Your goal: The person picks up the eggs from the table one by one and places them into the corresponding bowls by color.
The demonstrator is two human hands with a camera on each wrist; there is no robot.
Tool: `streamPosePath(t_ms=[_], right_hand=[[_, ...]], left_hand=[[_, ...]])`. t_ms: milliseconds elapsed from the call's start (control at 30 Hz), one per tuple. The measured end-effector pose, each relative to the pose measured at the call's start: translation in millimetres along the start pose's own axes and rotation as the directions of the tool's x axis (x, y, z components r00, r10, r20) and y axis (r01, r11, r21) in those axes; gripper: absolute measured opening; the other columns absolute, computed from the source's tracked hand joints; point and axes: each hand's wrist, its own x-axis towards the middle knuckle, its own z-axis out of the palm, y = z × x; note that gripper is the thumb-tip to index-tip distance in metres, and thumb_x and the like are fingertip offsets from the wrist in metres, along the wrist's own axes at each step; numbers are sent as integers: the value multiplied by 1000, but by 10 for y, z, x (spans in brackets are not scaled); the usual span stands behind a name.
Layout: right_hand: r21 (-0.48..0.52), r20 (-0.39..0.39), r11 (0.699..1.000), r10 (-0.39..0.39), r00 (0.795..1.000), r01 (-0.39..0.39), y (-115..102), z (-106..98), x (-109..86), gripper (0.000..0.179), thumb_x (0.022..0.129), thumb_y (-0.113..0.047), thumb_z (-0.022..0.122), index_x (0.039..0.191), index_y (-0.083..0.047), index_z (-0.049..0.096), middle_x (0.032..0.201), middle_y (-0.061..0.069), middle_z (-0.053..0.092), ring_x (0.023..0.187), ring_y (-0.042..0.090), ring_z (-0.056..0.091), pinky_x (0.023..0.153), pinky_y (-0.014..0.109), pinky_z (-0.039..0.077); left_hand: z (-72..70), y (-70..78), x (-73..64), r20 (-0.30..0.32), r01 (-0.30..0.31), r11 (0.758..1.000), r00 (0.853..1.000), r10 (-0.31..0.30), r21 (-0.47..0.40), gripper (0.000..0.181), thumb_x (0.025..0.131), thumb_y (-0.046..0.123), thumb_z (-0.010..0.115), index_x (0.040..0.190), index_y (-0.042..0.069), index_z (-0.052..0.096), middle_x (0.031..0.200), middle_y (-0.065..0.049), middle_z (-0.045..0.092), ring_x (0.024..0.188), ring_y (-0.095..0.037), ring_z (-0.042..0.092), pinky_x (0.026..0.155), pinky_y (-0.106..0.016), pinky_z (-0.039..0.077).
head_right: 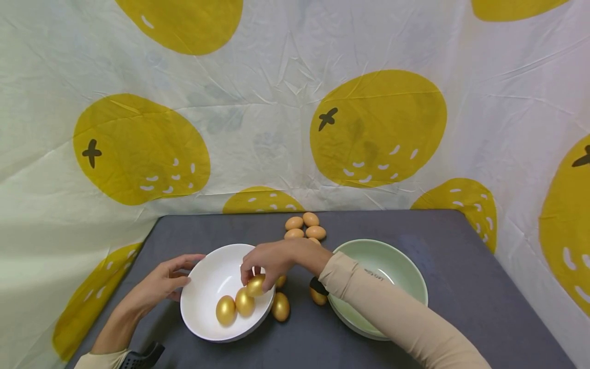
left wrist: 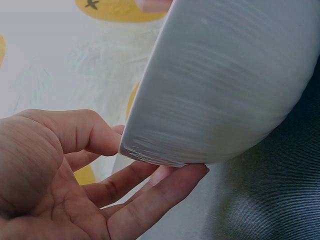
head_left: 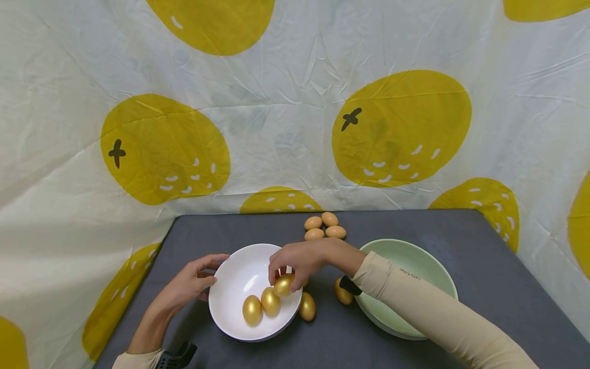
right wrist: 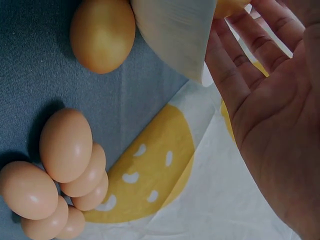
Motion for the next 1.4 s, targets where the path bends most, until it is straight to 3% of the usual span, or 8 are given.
streamPosePath(t_ms=[467, 667, 967, 1133, 1400], right_hand=[[-80, 60, 996, 51, 997, -47, -24, 46, 51, 30, 88, -11, 78, 117, -15, 71, 109, -5, 64, 100, 4, 59, 87, 12, 47], [-106, 73, 991, 85, 994, -77, -54, 49, 45, 29, 90, -12, 77, 118, -18, 72, 110, -6, 66, 102, 6, 61, 89, 13, 46], [7, -37, 997, 71, 997, -71, -50, -74, -130, 25, 92, -4, 71, 116, -12, 72, 115, 6, 68, 107, 16, 66, 95, 31, 53], [53, -100, 997, 68, 993, -63, 30, -114, -258, 26, 92, -5, 71, 116, -16, 70, 117, 5, 67, 108, 16, 66, 94, 35, 55], [86, -128, 995, 70, 989, -59, 111, -137, -418, 27, 93, -8, 72, 119, -18, 70, 117, 0, 65, 111, 19, 66, 96, 34, 55]], left_hand=[[-6, -23, 16, -3, 4, 1000, 1000, -4, 0, 53, 96, 2, 57, 148, 8, 49, 134, -27, 54, 103, -32, 66, 69, -51, 61], [-6, -39, 28, -8, 2, 1000, 1000, -2, 3, 54, 95, 1, 57, 148, 9, 49, 134, -26, 55, 103, -32, 66, 68, -51, 61], [-13, -6, 18, -9, 9, 1000, 1000, -9, 5, 53, 96, 1, 57, 148, 8, 49, 135, -27, 54, 105, -33, 65, 69, -50, 61], [-12, 0, 10, -7, 7, 1000, 1000, -7, 5, 53, 96, 1, 57, 148, 8, 49, 134, -26, 54, 105, -33, 65, 68, -51, 61], [-15, 12, 6, 16, -12, 1000, 1000, 12, -14, 55, 97, 2, 57, 151, 5, 45, 136, -30, 52, 105, -33, 65, 68, -51, 61]])
